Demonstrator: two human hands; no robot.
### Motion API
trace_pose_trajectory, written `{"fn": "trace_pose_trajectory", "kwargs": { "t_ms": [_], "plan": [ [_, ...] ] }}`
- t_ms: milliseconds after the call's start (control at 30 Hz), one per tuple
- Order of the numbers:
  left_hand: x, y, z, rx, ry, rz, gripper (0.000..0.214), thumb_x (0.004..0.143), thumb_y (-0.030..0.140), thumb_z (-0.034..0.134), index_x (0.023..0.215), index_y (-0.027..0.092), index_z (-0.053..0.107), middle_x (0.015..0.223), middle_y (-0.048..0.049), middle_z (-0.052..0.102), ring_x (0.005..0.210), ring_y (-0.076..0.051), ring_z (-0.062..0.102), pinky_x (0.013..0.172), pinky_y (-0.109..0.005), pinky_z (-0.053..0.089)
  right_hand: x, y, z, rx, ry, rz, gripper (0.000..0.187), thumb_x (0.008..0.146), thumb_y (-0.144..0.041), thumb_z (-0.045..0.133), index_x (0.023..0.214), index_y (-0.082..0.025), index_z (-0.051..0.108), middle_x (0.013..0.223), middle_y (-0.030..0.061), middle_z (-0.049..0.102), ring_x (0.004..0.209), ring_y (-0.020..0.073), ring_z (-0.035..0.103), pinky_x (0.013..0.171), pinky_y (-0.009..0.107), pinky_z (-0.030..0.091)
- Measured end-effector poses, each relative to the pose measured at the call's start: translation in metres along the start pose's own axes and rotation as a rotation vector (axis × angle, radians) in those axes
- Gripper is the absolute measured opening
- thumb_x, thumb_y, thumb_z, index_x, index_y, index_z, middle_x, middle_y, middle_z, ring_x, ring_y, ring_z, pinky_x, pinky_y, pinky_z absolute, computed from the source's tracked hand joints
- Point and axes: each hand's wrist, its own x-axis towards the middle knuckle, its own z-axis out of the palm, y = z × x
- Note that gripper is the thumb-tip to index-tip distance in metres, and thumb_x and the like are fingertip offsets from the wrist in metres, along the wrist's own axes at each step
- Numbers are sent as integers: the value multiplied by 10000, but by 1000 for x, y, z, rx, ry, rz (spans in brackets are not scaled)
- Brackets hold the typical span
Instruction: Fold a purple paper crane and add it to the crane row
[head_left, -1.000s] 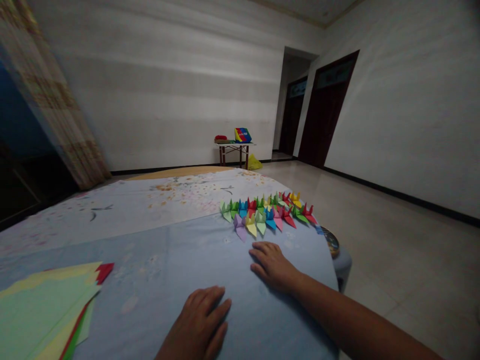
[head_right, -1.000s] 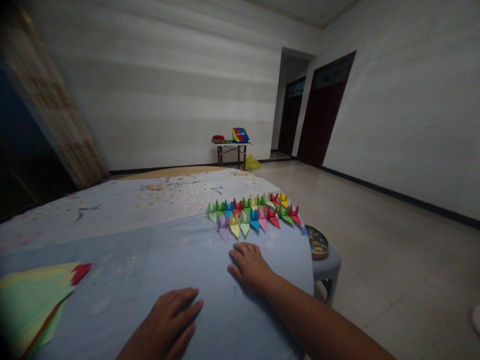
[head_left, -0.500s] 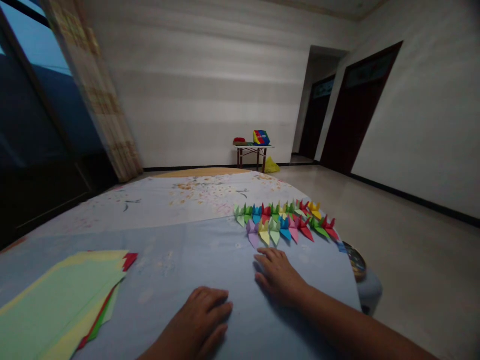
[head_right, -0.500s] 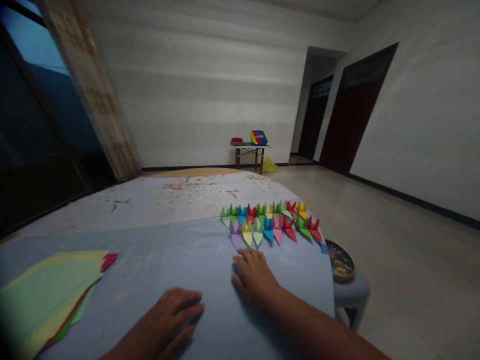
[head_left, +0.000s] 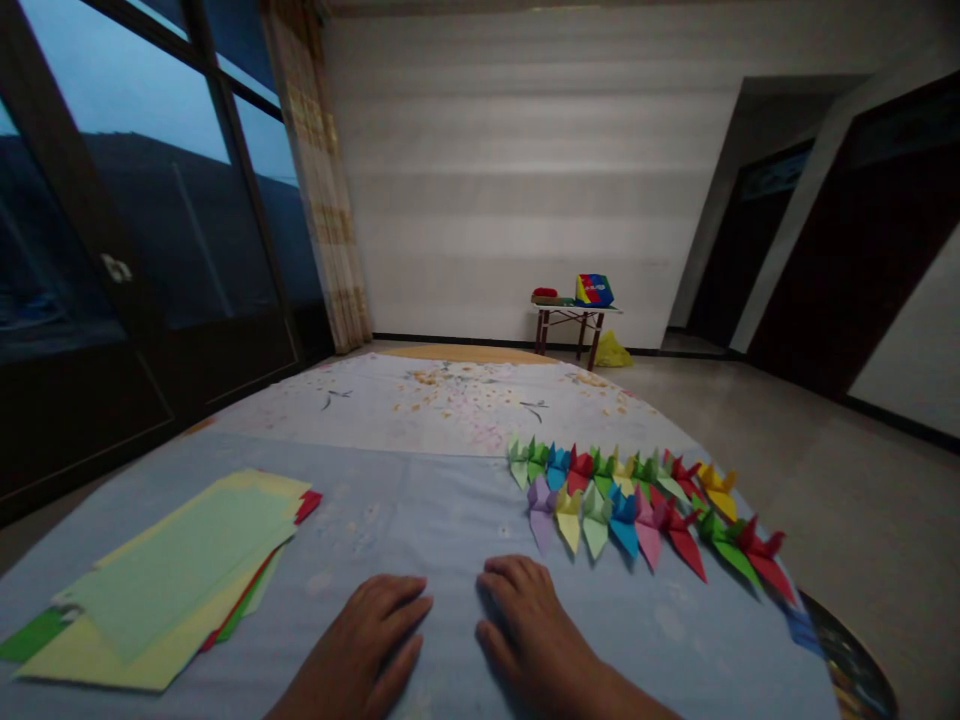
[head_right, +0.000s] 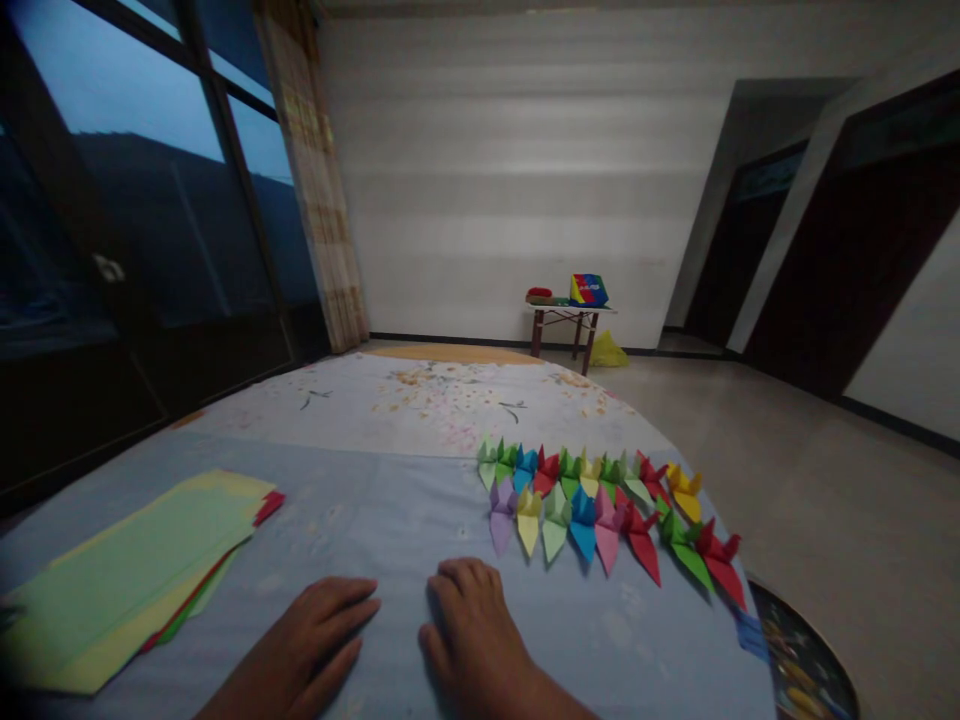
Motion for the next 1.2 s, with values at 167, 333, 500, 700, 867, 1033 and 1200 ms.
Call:
{"fn": "trace_pose_trajectory", "kwargs": {
  "t_ms": [167, 333, 500, 700, 867, 1033, 1200],
  "plan": [
    [4, 6, -6, -67, -7, -35, 358, 826, 244, 538, 1182, 273, 560, 1176, -66, 612, 1084, -214, 559, 945, -365, 462, 0, 7, 2, 2, -6, -7, 377, 782, -262, 570, 1155, -285, 520, 1213, 89, 531, 1127, 275, 459, 955, 458, 389],
    [4, 13, -9, -81, -15, -28, 375, 815, 211, 531, 1190, 235, 542, 1176, -90, 596, 1085, -225, 543, 951, -406, 450, -3, 11, 3, -66, 31, -53, 355, 808, -291, 557, 1161, -270, 521, 1195, 100, 544, 1123, 257, 484, 938, 437, 430],
    [5, 19, -11, -99, -50, -45, 328, 814, 217, 523, 1141, 199, 553, 1163, -92, 597, 1079, -226, 535, 973, -445, 420, -6, 20, 5, -220, 153, -149, 314, 838, -328, 547, 1137, -233, 545, 1181, 87, 566, 1143, 246, 487, 923, 411, 464],
    [-1, 16, 1, -134, -96, -48, 374, 901, 399, 392, 1185, 188, 513, 1247, -97, 553, 1160, -241, 481, 1022, -476, 354, -10, 29, 7, -333, 153, -124, 322, 826, -368, 560, 1117, -232, 577, 1201, 83, 564, 1163, 268, 475, 932, 427, 465],
    [-7, 13, 12, -191, -117, -54, 480, 906, 472, 345, 1264, 173, 456, 1314, -120, 500, 1239, -250, 411, 1056, -494, 301, -15, 32, 7, -387, 139, -52, 314, 825, -394, 554, 1086, -226, 595, 1181, 90, 573, 1159, 278, 471, 940, 442, 454],
    [-9, 10, 15, -248, -153, -42, 516, 871, 516, 396, 1269, 198, 482, 1326, -128, 498, 1235, -285, 426, 1028, -534, 335, -10, 21, 6, -428, 67, 67, 322, 825, -377, 561, 1103, -215, 570, 1201, 99, 551, 1185, 265, 437, 968, 441, 432],
    [-8, 5, 22, -225, -14, -32, 393, 869, 439, 437, 1182, 239, 566, 1252, -89, 573, 1165, -274, 500, 974, -524, 403, 3, -4, 0, -411, 37, 172, 285, 858, -336, 498, 1101, -195, 548, 1211, 112, 535, 1187, 246, 424, 999, 445, 397]
  ]
}}
